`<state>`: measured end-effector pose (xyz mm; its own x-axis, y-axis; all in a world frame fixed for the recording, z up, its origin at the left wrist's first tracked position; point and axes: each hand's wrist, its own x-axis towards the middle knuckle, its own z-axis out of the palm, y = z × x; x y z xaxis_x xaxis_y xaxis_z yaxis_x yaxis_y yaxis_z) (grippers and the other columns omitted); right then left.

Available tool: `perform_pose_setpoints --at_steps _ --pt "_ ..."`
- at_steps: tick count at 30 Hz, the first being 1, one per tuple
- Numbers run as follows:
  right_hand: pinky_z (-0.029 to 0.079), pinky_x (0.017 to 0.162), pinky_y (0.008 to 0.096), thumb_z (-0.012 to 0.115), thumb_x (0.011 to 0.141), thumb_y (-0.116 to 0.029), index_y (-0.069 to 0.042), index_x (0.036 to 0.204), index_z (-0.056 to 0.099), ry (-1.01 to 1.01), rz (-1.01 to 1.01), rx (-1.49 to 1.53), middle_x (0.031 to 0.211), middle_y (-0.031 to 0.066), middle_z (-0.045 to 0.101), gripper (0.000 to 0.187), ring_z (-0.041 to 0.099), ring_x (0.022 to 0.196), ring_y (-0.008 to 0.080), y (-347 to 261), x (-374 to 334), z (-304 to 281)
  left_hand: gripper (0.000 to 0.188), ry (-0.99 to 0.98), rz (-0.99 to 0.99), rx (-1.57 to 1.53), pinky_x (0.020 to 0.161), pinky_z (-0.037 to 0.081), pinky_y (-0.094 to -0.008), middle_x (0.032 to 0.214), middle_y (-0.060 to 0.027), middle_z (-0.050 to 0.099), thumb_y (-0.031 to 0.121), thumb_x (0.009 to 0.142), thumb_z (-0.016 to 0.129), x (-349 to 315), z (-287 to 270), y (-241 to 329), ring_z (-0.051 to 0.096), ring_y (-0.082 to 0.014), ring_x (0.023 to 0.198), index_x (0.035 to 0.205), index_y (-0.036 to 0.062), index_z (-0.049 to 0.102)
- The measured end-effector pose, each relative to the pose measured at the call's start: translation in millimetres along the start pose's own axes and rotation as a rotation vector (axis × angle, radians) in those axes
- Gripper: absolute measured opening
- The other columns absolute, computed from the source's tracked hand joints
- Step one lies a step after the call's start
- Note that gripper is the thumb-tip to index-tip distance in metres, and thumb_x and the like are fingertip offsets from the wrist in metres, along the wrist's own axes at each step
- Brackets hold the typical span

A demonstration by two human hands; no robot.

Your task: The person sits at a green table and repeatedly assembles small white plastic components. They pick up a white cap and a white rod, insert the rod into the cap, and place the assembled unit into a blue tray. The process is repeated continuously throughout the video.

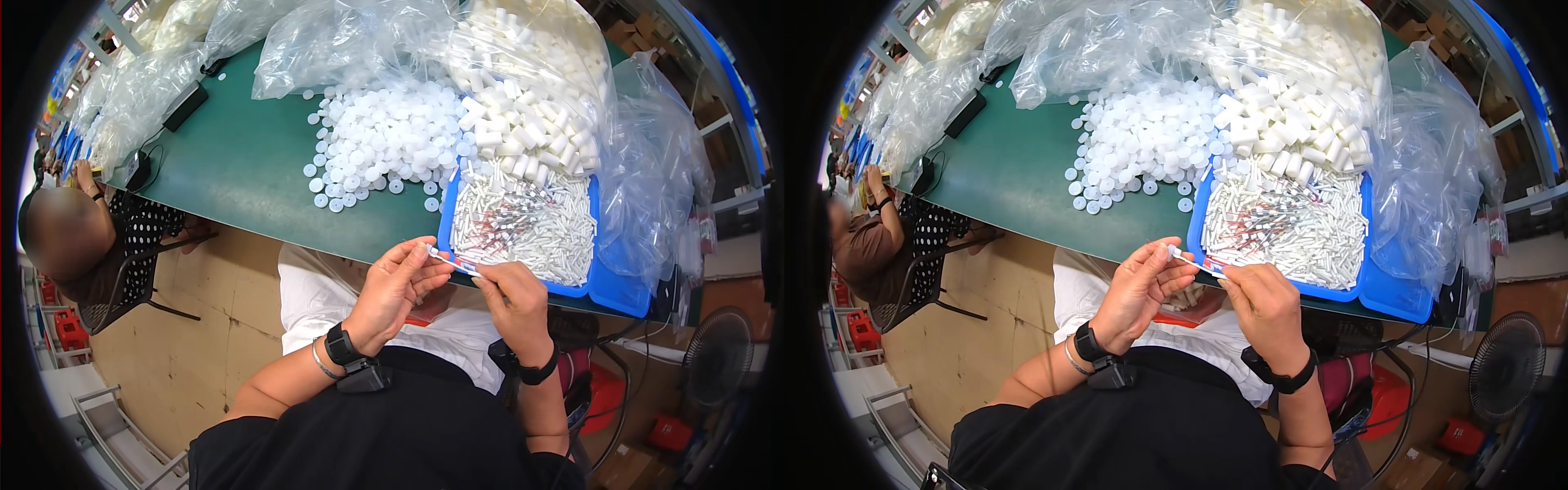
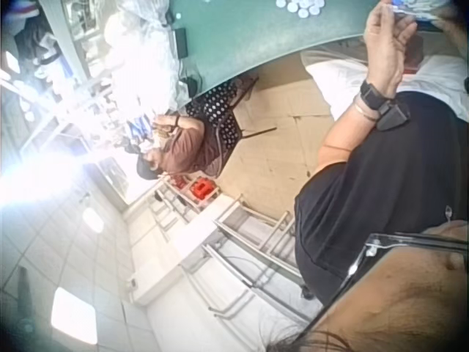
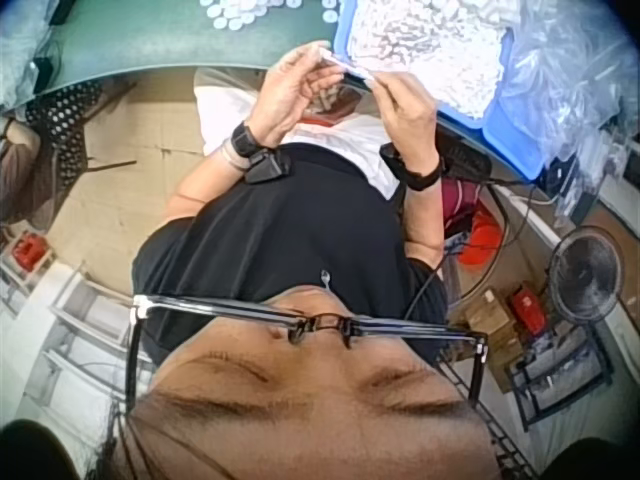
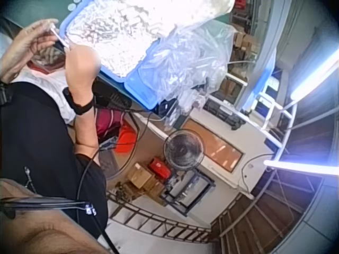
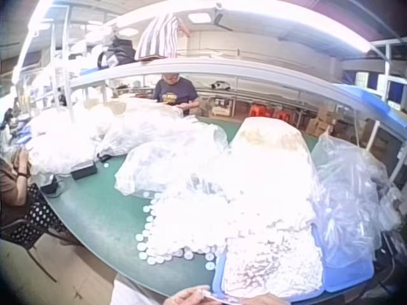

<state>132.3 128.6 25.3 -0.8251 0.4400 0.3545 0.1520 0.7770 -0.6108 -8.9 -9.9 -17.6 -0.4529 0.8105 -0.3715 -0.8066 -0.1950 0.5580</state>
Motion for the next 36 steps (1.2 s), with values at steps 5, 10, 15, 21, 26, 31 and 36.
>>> perform_pose_setpoints --at_steps 5,10,15,21,26,31,36 --pt "0.046 0.058 0.0286 0.064 0.091 -0.010 0.001 0.090 0.067 -0.088 0.229 0.290 0.072 0.0064 0.062 0.012 0.057 0.063 0.0159 -0.9 -1.2 10.9 0.037 -0.074 -0.051 0.073 0.090 0.053 -0.0270 0.116 -0.0118 0.065 0.020 0.100 0.054 -4.3 6.2 -4.6 0.064 -0.0164 0.102 0.130 -0.0007 0.051" --pt "0.041 0.054 0.0212 0.052 0.101 -0.023 0.004 0.091 0.065 -0.409 0.806 0.960 0.066 -0.0013 0.057 0.032 0.050 0.059 0.0061 2.7 7.5 4.4 0.037 -0.100 -0.097 0.032 0.089 0.051 -0.0242 0.119 -0.0066 0.064 0.022 0.098 0.057 -5.5 6.3 -5.5 0.062 -0.0108 0.100 0.128 0.0007 0.055" --pt "0.048 0.058 0.0278 0.064 0.091 -0.011 0.001 0.092 0.066 -0.163 0.216 0.350 0.072 0.0076 0.064 0.013 0.060 0.062 0.0163 5.2 1.4 17.3 0.036 -0.109 -0.165 -0.017 0.085 0.052 -0.0240 0.114 -0.0046 0.065 0.025 0.097 0.059 -4.2 2.6 -5.6 0.062 -0.0098 0.096 0.125 0.0023 0.057" --pt "0.052 0.062 0.0337 0.072 0.080 -0.005 -0.001 0.094 0.067 -0.045 -0.135 0.118 0.082 0.0124 0.068 0.015 0.066 0.072 0.0254 9.6 7.4 22.7 0.035 -0.086 -0.181 0.014 0.089 0.051 -0.0309 0.116 -0.0072 0.064 0.028 0.098 0.057 -3.0 -1.1 -11.5 0.062 -0.0150 0.104 0.122 0.0031 0.057" --pt "0.053 0.064 0.0339 0.068 0.084 -0.008 0.000 0.098 0.068 -0.350 0.004 0.151 0.088 0.0143 0.070 0.016 0.067 0.074 0.0259 -0.3 34.3 -9.9 0.034 -0.060 -0.129 0.055 0.091 0.052 -0.0334 0.115 -0.0109 0.065 0.028 0.100 0.054 -3.2 -2.7 -6.5 0.063 -0.0181 0.104 0.121 0.0019 0.055" --pt "0.052 0.072 0.0399 0.059 0.087 -0.004 -0.002 0.103 0.066 0.051 0.001 -0.307 0.099 0.0169 0.067 0.018 0.065 0.084 0.0350 84.9 95.0 -49.1 0.036 -0.072 -0.162 0.013 0.087 0.055 -0.0292 0.108 -0.0124 0.066 0.026 0.101 0.052 -7.0 1.6 -2.4 0.065 -0.0165 0.096 0.125 -0.0005 0.053" --pt "0.049 0.078 0.0454 0.049 0.086 -0.001 -0.003 0.106 0.059 -0.165 -0.071 -0.531 0.104 0.0168 0.063 0.022 0.060 0.095 0.0383 137.3 110.8 -46.2 0.041 -0.127 -0.192 -0.022 0.084 0.055 -0.0275 0.105 -0.0099 0.065 0.027 0.102 0.049 -10.1 4.3 -0.6 0.064 -0.0142 0.091 0.131 -0.0021 0.049"
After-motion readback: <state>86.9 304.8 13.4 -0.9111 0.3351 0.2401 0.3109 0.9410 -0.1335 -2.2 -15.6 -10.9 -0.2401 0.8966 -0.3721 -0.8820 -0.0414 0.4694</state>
